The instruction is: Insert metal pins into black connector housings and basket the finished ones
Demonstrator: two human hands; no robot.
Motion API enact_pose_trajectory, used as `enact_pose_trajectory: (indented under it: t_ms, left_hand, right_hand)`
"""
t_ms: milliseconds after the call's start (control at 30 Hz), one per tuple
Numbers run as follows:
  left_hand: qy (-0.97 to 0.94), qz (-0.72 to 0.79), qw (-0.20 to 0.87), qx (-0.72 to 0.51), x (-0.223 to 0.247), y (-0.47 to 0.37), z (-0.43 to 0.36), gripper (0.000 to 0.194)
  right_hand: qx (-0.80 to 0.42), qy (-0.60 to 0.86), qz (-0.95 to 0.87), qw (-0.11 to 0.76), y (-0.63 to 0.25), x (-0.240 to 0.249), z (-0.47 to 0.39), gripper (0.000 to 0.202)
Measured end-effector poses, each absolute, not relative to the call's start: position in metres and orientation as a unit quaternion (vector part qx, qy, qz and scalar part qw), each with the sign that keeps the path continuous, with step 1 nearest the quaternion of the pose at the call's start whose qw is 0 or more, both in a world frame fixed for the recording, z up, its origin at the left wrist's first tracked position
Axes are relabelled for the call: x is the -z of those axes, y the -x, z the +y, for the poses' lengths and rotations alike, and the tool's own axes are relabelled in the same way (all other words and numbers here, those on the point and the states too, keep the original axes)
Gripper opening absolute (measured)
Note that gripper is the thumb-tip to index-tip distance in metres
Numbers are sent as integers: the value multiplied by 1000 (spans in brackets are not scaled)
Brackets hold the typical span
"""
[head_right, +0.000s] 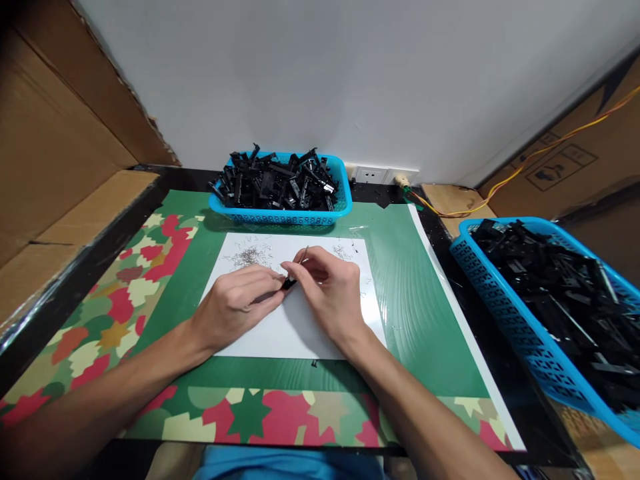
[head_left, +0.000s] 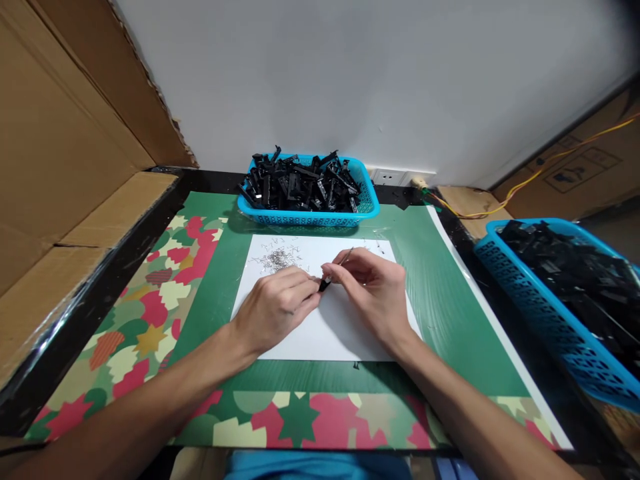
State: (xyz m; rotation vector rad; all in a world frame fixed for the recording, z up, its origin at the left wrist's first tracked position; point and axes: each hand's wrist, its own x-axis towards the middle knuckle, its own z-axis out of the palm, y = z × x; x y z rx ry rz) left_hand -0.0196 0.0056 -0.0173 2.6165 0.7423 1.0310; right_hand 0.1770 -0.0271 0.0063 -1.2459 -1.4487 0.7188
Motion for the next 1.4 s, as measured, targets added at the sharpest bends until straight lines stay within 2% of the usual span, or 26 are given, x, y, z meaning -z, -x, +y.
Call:
enact_pose_trajectory:
  t_ms: [100, 233, 467, 600, 933, 1200, 1400]
  left_hand:
    - [-892, 253, 117, -355, 17, 20, 5, 13]
    - [-889, 250, 117, -364, 18, 20, 5, 11]
    - [-887, 253, 109, -369, 20, 20, 6, 10]
    - [-888, 249, 112, -370, 18, 20, 5, 12]
    - [-890, 254, 119, -359, 17, 21, 5, 13]
    - [-886, 266, 116, -360, 16, 21, 5, 16]
    - [-885, 265, 131, -359, 17, 22, 6, 13]
  right_hand:
    - [-306, 507, -599, 539, -179, -10, -26, 13]
    - [-236, 515, -646, 511, -190, -14, -24, 7]
    - [-231, 514, -765, 312, -205, -23, -22, 20]
    - [-229, 498, -795, 260, -201, -24, -25, 17]
    - [-263, 509, -773, 271, -197, -18, -24, 18]
    - [-306, 519, -723, 338, -191, -9, -26, 17]
    - [-291, 512, -723, 361, -188, 1, -29, 18]
